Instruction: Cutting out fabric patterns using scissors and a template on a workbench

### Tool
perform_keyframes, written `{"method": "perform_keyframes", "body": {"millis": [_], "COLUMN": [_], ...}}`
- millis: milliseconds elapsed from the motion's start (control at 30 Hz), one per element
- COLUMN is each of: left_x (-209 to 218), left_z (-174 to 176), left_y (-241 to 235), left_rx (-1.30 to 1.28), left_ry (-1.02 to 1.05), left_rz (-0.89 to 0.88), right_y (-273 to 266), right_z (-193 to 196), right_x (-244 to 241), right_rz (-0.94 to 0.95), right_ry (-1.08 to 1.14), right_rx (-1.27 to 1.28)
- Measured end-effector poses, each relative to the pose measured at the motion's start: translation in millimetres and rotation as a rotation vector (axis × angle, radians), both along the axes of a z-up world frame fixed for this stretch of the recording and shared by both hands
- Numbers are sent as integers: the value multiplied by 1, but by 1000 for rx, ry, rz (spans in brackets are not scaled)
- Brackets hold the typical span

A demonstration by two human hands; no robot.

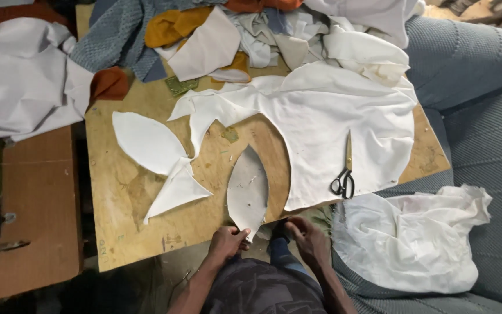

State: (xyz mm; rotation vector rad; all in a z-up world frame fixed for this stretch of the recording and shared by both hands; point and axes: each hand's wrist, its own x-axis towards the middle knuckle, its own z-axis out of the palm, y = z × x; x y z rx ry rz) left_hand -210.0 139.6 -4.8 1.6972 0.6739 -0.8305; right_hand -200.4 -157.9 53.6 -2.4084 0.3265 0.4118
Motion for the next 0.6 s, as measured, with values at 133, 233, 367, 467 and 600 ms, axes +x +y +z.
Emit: {"method": "perform_keyframes", "body": {"millis": [133,233,367,467,600], "left_x": [14,21,30,38,55], "left_z": [12,30,90,92,76], "left_y": [-19,-32,-39,-52,-63], "left_rx": [-185,-396,-334,-412,-782], "left_ry": [-31,-17,21,112,155], "left_rz": [-4,-85,-238,-37,441], "right_y": [15,19,16,7,2], "right_z": [-7,-17,-11,5,10], "right_x": [-12,-10,3,4,2], "right_rz": [-40,-187,-151,-80,-182], "right_ry": [49,187,183,164,191], "right_rx": [428,854,678,557,875]}}
